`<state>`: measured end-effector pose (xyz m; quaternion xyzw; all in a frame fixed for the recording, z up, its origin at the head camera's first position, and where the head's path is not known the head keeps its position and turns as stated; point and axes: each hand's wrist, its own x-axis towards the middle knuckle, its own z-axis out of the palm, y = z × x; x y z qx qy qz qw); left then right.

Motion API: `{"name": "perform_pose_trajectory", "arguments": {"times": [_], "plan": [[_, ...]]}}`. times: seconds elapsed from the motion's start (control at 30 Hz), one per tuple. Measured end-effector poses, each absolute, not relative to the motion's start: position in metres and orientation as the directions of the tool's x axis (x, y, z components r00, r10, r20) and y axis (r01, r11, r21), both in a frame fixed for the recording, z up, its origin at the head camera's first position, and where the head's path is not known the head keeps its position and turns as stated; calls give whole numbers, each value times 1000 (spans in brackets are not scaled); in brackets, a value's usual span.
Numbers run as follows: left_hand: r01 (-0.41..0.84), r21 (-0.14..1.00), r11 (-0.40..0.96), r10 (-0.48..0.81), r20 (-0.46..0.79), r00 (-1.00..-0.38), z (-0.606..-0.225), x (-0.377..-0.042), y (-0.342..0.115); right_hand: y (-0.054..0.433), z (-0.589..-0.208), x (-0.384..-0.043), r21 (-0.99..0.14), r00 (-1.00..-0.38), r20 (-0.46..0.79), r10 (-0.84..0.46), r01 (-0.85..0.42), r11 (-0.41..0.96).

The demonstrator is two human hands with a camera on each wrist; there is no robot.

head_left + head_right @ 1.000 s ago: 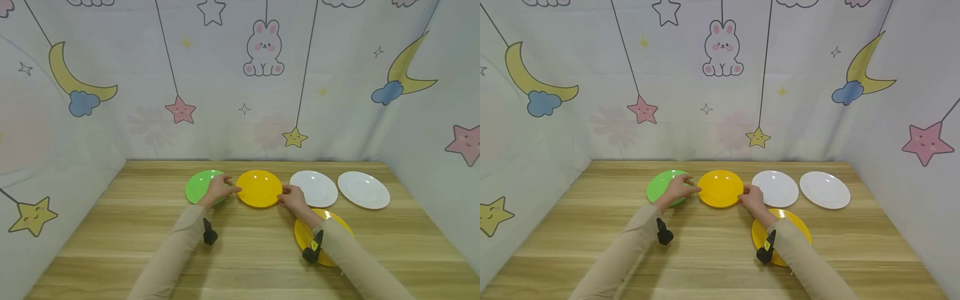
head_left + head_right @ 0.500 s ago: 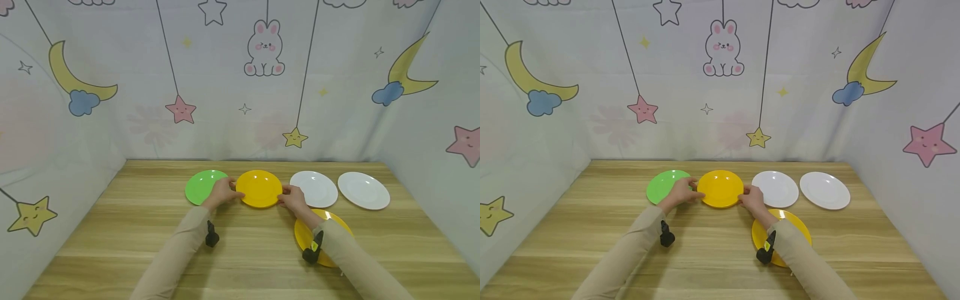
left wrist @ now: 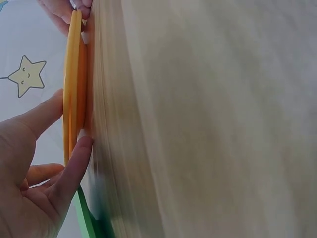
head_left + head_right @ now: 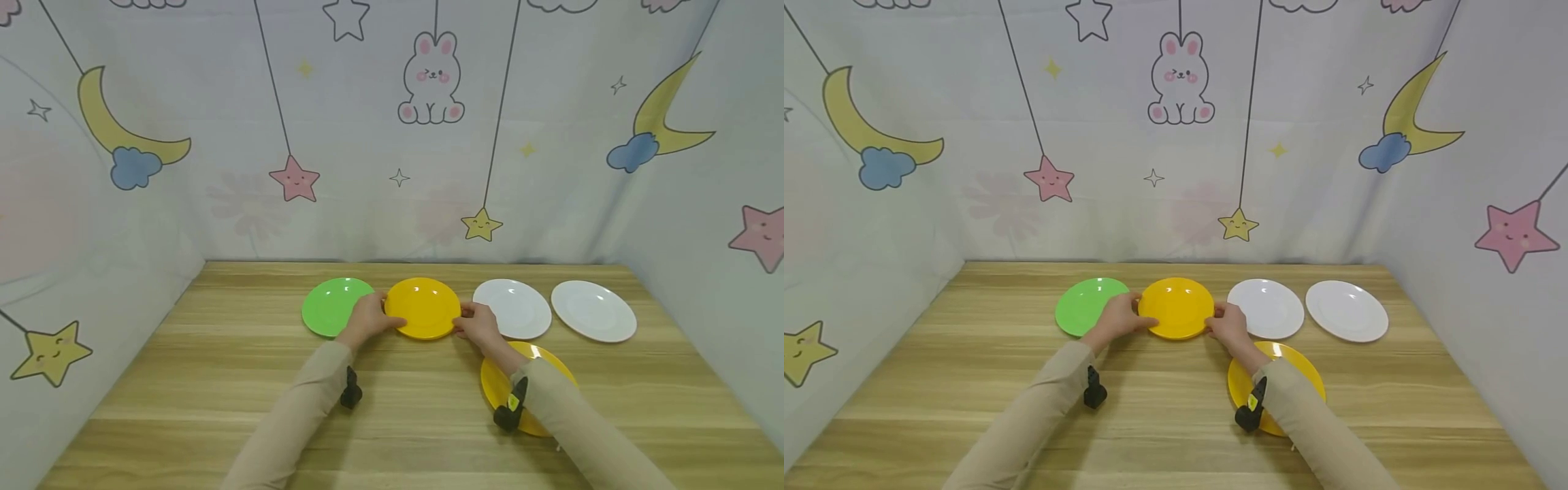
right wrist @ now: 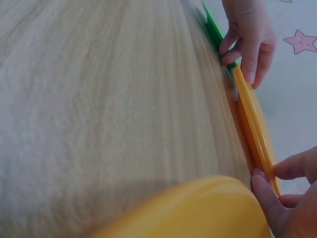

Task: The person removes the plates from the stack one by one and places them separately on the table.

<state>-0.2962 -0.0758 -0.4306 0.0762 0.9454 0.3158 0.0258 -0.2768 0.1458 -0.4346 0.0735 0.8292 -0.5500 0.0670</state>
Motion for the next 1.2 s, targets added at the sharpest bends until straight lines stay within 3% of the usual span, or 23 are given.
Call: {"name": "perform_pose_trajectory", "arguments": {"times": [0.37,0.63,0.97,1.2], "plan": [[73,612,788,102,-13,-995,-430,-297,-74,146,-435,-277,-897,-982,-184,44,186,401],[32,691,722,73,-31,-997,-431,-297,-77,147,-435,-277,-901,-981,-191,36,190,391],[-42,877,479,18,-58,-998,-434,-301,-82,149,-439,-278,-912,-989,-145,29,145,385],[-33,916,400,8,-39,-999,-435,-301,-84,147,-436,-276,-900,-986,-161,37,162,406]]}}
